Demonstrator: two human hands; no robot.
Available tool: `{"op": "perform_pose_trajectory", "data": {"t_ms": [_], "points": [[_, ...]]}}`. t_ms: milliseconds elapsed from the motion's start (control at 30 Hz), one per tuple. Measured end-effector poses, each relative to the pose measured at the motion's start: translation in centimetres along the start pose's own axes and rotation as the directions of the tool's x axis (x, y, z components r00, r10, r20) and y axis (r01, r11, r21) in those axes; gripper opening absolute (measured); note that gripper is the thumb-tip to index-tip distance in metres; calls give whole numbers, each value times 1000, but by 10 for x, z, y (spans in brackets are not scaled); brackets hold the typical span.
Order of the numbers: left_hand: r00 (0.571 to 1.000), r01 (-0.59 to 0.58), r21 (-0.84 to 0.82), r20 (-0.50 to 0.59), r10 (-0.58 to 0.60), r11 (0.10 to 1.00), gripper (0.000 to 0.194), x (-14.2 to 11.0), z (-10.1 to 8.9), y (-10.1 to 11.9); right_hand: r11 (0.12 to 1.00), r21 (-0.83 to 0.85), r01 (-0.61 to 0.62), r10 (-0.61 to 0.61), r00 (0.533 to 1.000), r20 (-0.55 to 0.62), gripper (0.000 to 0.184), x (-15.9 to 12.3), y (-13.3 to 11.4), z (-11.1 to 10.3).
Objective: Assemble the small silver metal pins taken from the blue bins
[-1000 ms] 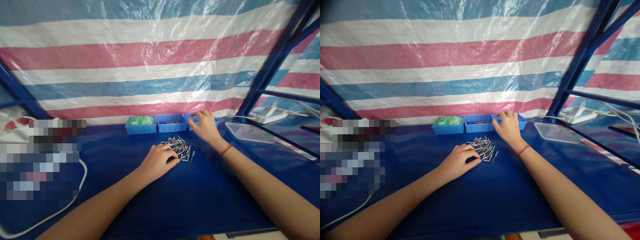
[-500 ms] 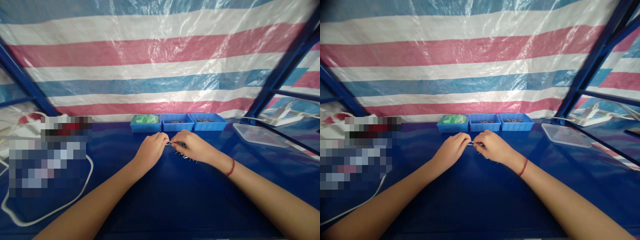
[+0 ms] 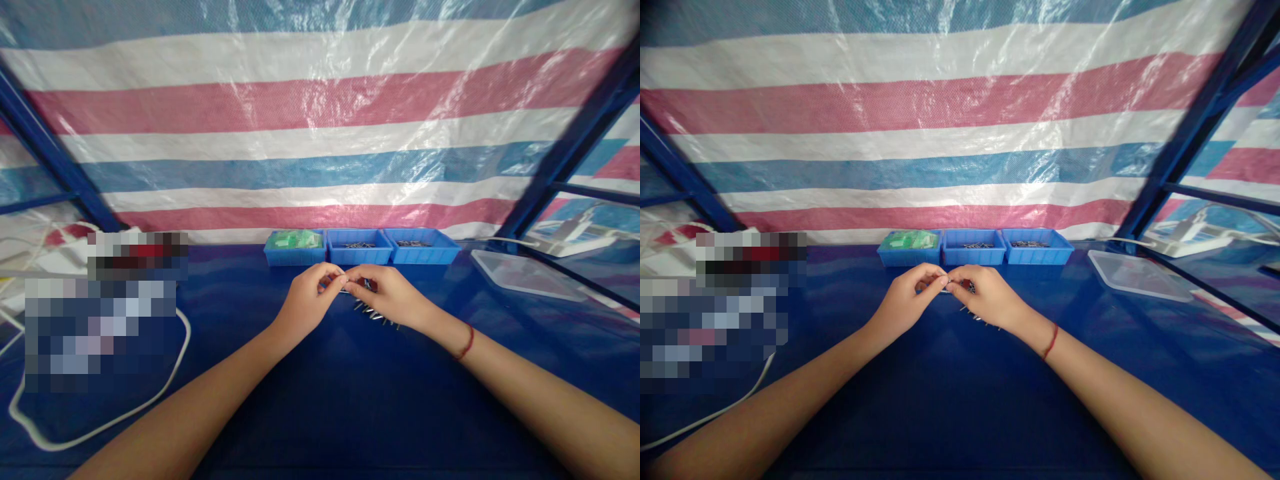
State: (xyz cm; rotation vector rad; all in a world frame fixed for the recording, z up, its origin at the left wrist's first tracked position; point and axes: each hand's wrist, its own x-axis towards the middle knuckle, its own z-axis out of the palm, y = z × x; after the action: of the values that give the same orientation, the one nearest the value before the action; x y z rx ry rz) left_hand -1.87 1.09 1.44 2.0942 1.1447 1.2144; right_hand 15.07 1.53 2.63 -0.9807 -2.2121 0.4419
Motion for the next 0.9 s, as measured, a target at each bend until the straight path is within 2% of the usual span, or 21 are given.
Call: {"op": "perform_pose_trajectory", "data": {"t_ms": [467, 733, 800, 900], "points": [[994, -59, 8, -89, 60, 998, 10, 0, 1, 1, 997, 77, -28, 28, 1000, 5, 18, -1, 3, 1], [991, -56, 28, -118, 59, 998, 12, 3, -3, -5, 997, 60, -42, 51, 987, -155, 14, 0, 4, 0], [992, -65, 46, -104, 69, 997, 11, 4, -5, -7, 1000, 15, -13, 16, 977, -215, 13, 0, 2, -2], [994, -76, 71, -70, 81, 995, 11, 5, -6, -9, 992, -99, 80, -103, 960, -262, 14, -2, -3, -5]]}}
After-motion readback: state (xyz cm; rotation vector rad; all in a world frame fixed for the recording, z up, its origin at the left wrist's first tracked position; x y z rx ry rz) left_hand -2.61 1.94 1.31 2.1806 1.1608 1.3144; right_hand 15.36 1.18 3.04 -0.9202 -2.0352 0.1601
